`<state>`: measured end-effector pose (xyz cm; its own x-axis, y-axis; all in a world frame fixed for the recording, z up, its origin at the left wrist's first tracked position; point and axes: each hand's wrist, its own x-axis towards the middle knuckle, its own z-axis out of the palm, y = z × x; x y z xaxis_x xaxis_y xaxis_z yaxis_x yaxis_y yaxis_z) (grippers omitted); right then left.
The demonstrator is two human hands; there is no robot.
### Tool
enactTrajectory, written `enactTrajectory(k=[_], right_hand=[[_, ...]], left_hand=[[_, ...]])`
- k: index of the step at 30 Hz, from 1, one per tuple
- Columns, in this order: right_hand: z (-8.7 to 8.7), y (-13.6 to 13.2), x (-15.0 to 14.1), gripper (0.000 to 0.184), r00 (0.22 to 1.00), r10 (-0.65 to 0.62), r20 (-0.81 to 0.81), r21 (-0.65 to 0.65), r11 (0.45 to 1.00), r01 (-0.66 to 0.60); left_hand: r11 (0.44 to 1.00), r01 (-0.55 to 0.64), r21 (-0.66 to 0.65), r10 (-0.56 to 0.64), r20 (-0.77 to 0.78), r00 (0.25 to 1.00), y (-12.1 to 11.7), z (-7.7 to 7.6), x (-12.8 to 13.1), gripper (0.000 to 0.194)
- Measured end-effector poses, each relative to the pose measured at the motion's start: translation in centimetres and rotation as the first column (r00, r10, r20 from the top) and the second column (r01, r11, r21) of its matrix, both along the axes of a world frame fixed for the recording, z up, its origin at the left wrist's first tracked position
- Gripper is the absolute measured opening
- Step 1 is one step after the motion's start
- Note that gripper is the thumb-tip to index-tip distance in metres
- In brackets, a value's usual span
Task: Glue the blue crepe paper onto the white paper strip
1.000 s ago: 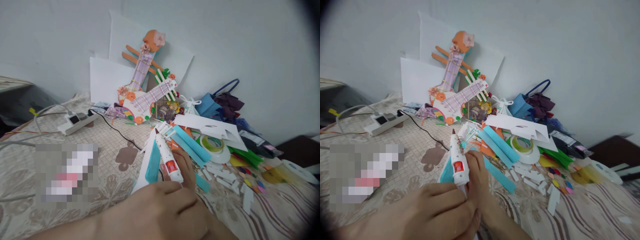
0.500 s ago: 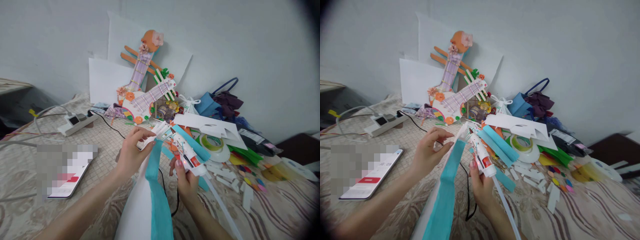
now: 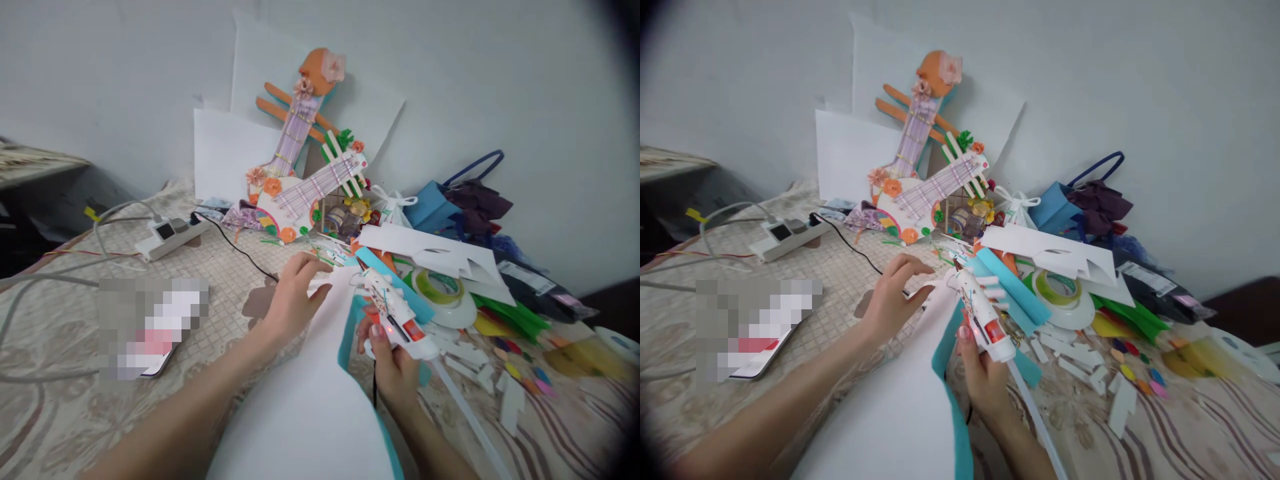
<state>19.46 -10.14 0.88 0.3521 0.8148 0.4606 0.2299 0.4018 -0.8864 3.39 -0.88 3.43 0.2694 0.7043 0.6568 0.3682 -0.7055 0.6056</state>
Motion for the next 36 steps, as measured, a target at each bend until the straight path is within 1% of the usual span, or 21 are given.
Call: enactTrajectory(k=[2,4,5,7,10,13,16,18,20,22,24,27,29,31,34,36], right_hand=[[-0.2,0.2,0.0,0.024,0.997,0.024,-0.067,-0.001,1.0,-0.024],[-0.4,0.5,-0.3,0.024,0.987,-0.005,-0.164,0.04,0.999,0.012],[-0.5,0.6,-0.5,0.024,0.978,-0.026,-0.209,0.057,0.998,0.039],[-0.7,0.8,-0.7,0.024,0.957,-0.06,-0.282,0.056,0.995,0.079],[-0.7,0.9,-0.8,0.024,0.923,-0.097,-0.373,0.027,0.993,0.115],[-0.6,0.9,-0.6,0.024,0.916,-0.108,-0.387,0.049,0.989,0.137],[-0.5,0.9,-0.3,0.026,0.935,-0.093,-0.344,0.145,0.978,0.15],[-0.5,0.9,-0.1,0.026,0.933,-0.084,-0.349,0.2,0.966,0.162],[-0.7,0.9,-0.2,0.027,0.92,-0.073,-0.386,0.213,0.963,0.166],[-1.0,0.7,-0.4,0.027,0.898,-0.076,-0.433,0.205,0.962,0.18],[-1.4,0.5,-0.8,0.027,0.883,-0.087,-0.461,0.171,0.968,0.185],[-1.9,-0.1,-1.6,0.026,0.884,-0.097,-0.457,0.106,0.981,0.162],[-1.9,-0.5,-2.1,0.027,0.894,-0.085,-0.441,0.087,0.987,0.137],[-1.6,-0.7,-2.4,0.03,0.909,-0.077,-0.41,0.082,0.989,0.121],[-1.3,-0.8,-2.5,0.032,0.932,-0.088,-0.351,0.077,0.99,0.122],[-1.5,-0.8,-2.3,0.029,0.923,-0.098,-0.373,0.075,0.988,0.135]], left_hand=[[0.999,0.017,-0.035,-0.015,0.054,0.998,0.1,0.1,0.4,0.02],[0.987,0.034,-0.156,-0.027,0.051,0.998,0.2,-0.1,1.0,0.021],[0.971,0.044,-0.235,-0.04,0.022,0.999,0.3,-0.3,1.2,0.024],[0.918,0.068,-0.39,-0.106,-0.076,0.991,0.3,-1.1,1.7,0.037],[0.854,0.112,-0.508,-0.228,-0.174,0.958,0.1,-2.6,2.0,0.059],[0.793,0.135,-0.595,-0.33,-0.233,0.915,-0.5,-3.8,2.0,0.071],[0.777,0.125,-0.617,-0.344,-0.25,0.905,-0.9,-4.2,1.6,0.077],[0.785,0.117,-0.609,-0.323,-0.241,0.915,-1.0,-4.2,1.2,0.079],[0.795,0.119,-0.594,-0.301,-0.217,0.929,-1.0,-4.2,0.7,0.078],[0.806,0.122,-0.579,-0.278,-0.188,0.942,-1.1,-4.5,0.2,0.074],[0.815,0.12,-0.566,-0.253,-0.162,0.954,-1.2,-4.8,-0.3,0.068],[0.824,0.117,-0.555,-0.226,-0.132,0.965,-1.6,-5.3,-0.9,0.065],[0.826,0.126,-0.549,-0.223,-0.115,0.968,-2.0,-5.4,-1.5,0.064],[0.828,0.139,-0.543,-0.229,-0.101,0.968,-2.6,-5.0,-2.1,0.062],[0.824,0.147,-0.547,-0.242,-0.105,0.965,-3.9,-4.0,-3.2,0.059],[0.818,0.142,-0.558,-0.249,-0.12,0.961,-5.0,-3.6,-3.8,0.058]])
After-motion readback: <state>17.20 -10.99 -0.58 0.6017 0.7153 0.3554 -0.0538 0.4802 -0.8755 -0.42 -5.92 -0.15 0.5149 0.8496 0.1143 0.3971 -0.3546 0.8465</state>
